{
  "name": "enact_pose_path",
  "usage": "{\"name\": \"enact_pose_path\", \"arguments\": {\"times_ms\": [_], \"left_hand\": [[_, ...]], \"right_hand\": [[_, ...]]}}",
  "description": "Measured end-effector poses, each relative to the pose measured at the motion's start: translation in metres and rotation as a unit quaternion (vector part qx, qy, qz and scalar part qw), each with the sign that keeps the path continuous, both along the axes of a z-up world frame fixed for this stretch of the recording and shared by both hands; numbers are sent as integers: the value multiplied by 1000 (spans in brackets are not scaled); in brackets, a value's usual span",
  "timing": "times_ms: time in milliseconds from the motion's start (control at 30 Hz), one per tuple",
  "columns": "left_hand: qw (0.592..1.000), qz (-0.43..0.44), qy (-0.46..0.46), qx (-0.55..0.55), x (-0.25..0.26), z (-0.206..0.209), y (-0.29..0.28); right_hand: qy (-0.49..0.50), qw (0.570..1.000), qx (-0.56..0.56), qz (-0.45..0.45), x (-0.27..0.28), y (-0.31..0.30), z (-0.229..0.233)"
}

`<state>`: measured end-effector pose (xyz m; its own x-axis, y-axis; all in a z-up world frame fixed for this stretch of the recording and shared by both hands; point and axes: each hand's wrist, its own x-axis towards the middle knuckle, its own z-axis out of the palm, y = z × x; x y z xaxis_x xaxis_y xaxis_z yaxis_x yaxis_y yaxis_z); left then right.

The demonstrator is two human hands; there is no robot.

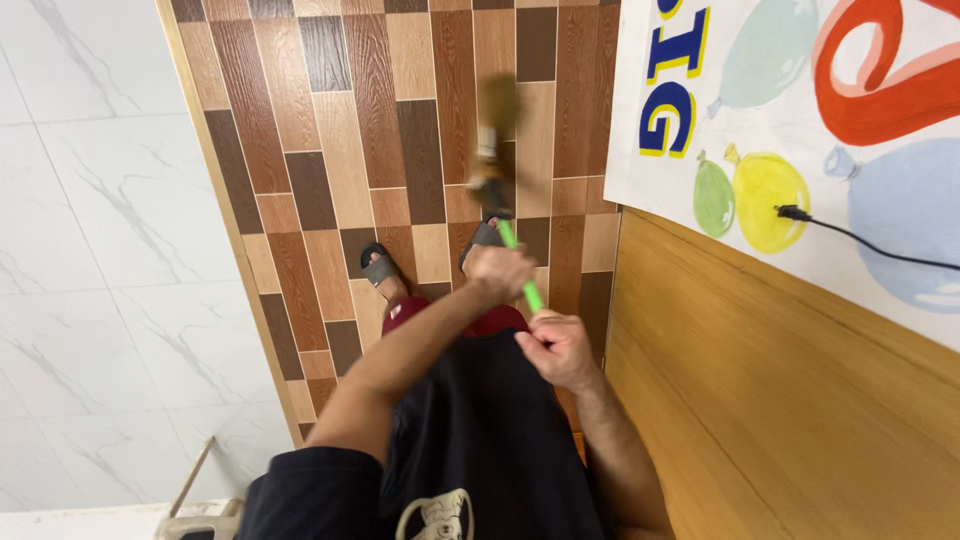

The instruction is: The person sweeps the tiled floor using a broom.

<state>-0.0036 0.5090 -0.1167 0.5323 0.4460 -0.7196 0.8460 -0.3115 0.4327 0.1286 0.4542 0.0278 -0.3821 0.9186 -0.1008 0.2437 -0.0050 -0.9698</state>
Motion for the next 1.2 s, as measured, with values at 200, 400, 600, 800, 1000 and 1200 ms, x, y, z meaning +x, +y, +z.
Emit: {"name": "enact_pose_path", "arguments": {"times_ms": [200,400,600,800,1000,1200], "left_hand": [[991,90,-20,94,6,22,25],[978,118,-162,56,62,84,48],[985,102,-79,112,17,22,66],[978,182,-25,99,-181,-9,11],[960,225,87,140,-365,-40,-42],[899,393,144,127,-472,-68,-17]], "right_hand": [[-109,994,-20,-21,32,20,12],[-81,993,62,-52,76,25,96],[-135,990,-5,-45,-15,53,8],[17,999,0,37,-189,40,-5],[70,987,-45,138,-336,35,-48],[33,970,-131,202,-425,71,-98]]}}
